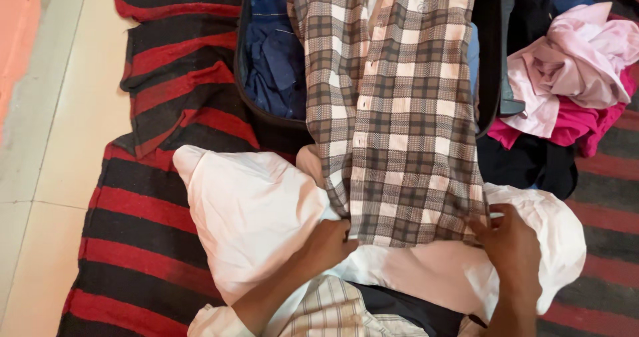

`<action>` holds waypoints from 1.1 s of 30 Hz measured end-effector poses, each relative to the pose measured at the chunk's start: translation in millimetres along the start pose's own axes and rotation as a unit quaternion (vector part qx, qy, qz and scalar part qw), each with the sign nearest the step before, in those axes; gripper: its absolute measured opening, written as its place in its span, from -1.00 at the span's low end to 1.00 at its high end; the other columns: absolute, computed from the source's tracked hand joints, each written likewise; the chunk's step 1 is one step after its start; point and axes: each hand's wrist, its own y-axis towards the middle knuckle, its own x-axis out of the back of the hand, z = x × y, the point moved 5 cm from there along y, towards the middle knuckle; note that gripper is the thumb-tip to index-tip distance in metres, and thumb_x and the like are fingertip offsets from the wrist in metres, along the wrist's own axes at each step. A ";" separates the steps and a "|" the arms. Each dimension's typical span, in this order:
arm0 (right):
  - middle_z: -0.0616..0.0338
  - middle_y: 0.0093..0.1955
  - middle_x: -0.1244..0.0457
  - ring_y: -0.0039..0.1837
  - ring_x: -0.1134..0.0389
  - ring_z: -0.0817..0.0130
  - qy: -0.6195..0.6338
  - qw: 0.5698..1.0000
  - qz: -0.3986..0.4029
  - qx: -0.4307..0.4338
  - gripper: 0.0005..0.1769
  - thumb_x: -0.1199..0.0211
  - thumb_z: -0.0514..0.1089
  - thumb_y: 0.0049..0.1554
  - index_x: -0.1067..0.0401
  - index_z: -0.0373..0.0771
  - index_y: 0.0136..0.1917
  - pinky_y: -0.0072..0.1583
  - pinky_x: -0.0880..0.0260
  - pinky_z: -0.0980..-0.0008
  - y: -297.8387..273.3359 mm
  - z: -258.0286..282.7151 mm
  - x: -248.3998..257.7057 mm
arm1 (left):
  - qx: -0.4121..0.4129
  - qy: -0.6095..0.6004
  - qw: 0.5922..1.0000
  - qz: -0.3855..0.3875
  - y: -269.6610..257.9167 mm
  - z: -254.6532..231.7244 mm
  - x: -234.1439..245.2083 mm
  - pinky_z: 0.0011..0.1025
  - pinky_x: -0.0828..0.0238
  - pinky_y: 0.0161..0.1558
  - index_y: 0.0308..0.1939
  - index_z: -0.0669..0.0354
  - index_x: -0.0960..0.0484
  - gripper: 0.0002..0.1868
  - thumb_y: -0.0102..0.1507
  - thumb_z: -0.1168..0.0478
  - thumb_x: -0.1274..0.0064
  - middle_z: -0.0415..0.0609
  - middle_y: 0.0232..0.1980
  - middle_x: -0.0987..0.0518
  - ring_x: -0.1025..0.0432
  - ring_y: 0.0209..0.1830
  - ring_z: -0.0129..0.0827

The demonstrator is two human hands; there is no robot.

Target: The person picks up a pair of pink pants, a pink shirt, and a plaid shirt, folding each item and arranging them inside a suitcase.

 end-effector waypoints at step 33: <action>-0.26 0.09 -0.33 0.09 -0.43 -0.12 0.267 0.913 -0.120 0.286 -0.58 -0.17 -0.36 0.17 -0.22 -0.44 0.28 0.12 -0.44 0.10 -3.1 200.4 -79.9 | -0.161 -0.346 0.879 -0.286 60.6 -12.7 104.4 -0.59 -0.44 -0.07 0.01 0.09 -0.37 -0.48 0.13 0.05 -0.30 -0.30 -0.14 -0.55 -0.47 -0.11 -0.64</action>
